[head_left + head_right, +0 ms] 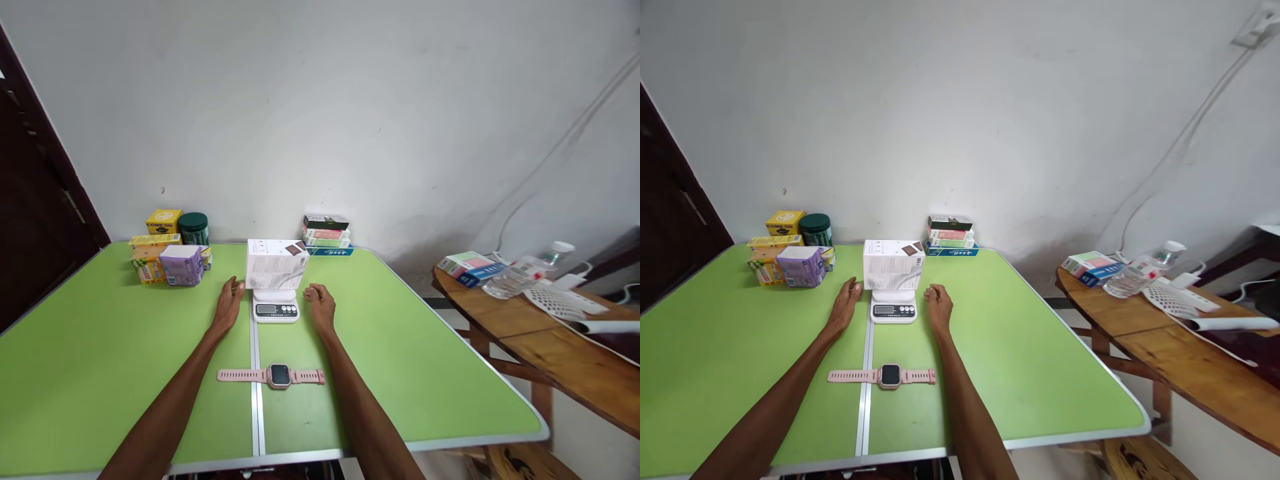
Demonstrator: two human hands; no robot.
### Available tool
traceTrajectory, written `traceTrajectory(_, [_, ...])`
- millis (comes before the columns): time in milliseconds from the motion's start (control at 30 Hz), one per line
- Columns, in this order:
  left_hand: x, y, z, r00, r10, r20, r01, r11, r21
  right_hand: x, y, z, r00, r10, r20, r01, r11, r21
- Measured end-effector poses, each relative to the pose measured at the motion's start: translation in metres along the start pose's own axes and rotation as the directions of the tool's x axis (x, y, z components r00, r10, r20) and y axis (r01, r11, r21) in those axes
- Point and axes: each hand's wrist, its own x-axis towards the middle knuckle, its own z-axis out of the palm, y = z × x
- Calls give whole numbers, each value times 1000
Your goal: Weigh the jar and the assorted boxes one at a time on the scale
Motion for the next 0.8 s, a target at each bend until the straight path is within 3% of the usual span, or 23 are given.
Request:
traceTrajectory(167, [-1, 1, 1, 1000, -8, -12, 8, 1000, -2, -6, -8, 0, 999, 2, 40, -5, 997, 76])
traceTrajectory(233, [-1, -1, 2, 1000, -9, -19, 9, 1000, -5, -7, -18, -9, 996, -19, 89, 7, 991, 131])
traceTrajectory(367, [-1, -5, 5, 999, -6, -51, 6, 1000, -9, -4, -45, -64, 983, -120, 136, 79, 960, 270])
traceTrajectory(467, [0, -7, 8, 998, -6, -59, 5, 1000, -22, 5, -60, -113, 966, -257, 19, 209, 827, 522])
traceTrajectory(533, [-1, -6, 8, 999, -6, -51, 5, 1000, -27, 14, -64, -127, 961, -277, 23, 206, 766, 609])
traceTrajectory(600, [-2, -5, 9, 999, -17, -36, 16, 999, -29, 24, -66, -117, 956, -188, 224, 47, 856, 516])
traceTrajectory(667, [-4, -3, 10, 999, -25, -25, 24, 999, -25, 32, -64, -87, 909, -8, 417, -123, 950, 286])
traceTrajectory(700, [-5, -3, 11, 1000, -19, -23, 19, 1000, -22, 34, -61, -69, 899, 66, 432, -163, 968, 191])
traceTrajectory(800, [-8, 1, 20, 998, 50, -50, -50, 999, -5, 31, -47, -18, 959, 116, 257, -149, 982, 112])
